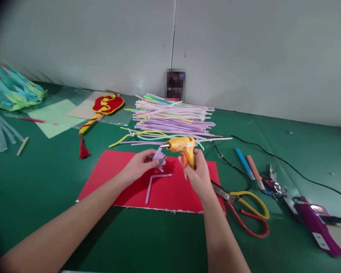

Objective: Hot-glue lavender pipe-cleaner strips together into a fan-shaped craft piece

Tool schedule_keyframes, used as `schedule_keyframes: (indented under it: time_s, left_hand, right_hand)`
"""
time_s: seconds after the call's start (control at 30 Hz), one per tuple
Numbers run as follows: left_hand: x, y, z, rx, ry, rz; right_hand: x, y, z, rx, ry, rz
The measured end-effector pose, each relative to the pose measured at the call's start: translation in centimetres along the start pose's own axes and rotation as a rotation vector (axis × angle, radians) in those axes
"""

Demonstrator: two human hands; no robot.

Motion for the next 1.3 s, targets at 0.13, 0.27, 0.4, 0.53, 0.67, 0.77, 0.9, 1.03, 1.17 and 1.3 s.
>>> schedule_keyframes:
  time_s: [0.13,0.27,0.4,0.53,0.67,0.77,0.9,1.03,1.17,1.3]
  left_hand:
    - [0.0,0.2,0.2,-0.003,0.026,0.016]
    - [-0.1,0.3,0.6,0.007,0.057,0.017]
    - [-0.1,0.0,0.7,0.055,0.071,0.018]
    - [-0.1,-0.2,0.8,0.118,0.088,0.034]
    - [-0.1,-0.2,0.8,0.147,0.093,0.041]
    - [-0.1,-0.2,0.8,0.146,0.09,0.043]
    - [-0.1,-0.5,0.9,0.149,0.094,0.039]
    - [-0.2,-0.8,1.1,0.158,0.108,0.036]
    - [-0.2,-0.8,1.0,0.17,0.105,0.026]
    - [-0.2,-0.8,1.1,0.171,0.115,0.039]
  right_hand:
    - [0.2,-0.6,1.2,0.072,0.046,0.02]
    - [0.1,-1.1,2.2,0.196,0.152,0.055]
    - [0.1,-1.6,2.8,0.38,0.295,0.107]
    - [0.2,-1.7,3.2,0.624,0.344,0.129]
    - [0.0,-1.2,3.4,0.873,0.341,0.176]
    - [-0.3,-0.5,3.5,0.932,0.334,0.198]
    - [-0.5,0.0,3.6,0.979,0.341,0.226]
    - [-0.3,0.0,3.5,1.014,0.336,0.221]
    - [-0.2,-0.1,3.5,1.023,0.33,0.196]
    - [-0.2,-0.2,3.3,1.025,0.326,0.211]
Point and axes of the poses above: each hand's wrist, its own x-axis away from the middle knuckle, its own z-axis out of the back of the hand, y = z × x, the point moved 5 cm from there along -x, towards the middle knuckle, and after that the axes turned 6 degrees about -z, right-handed, at the moved point
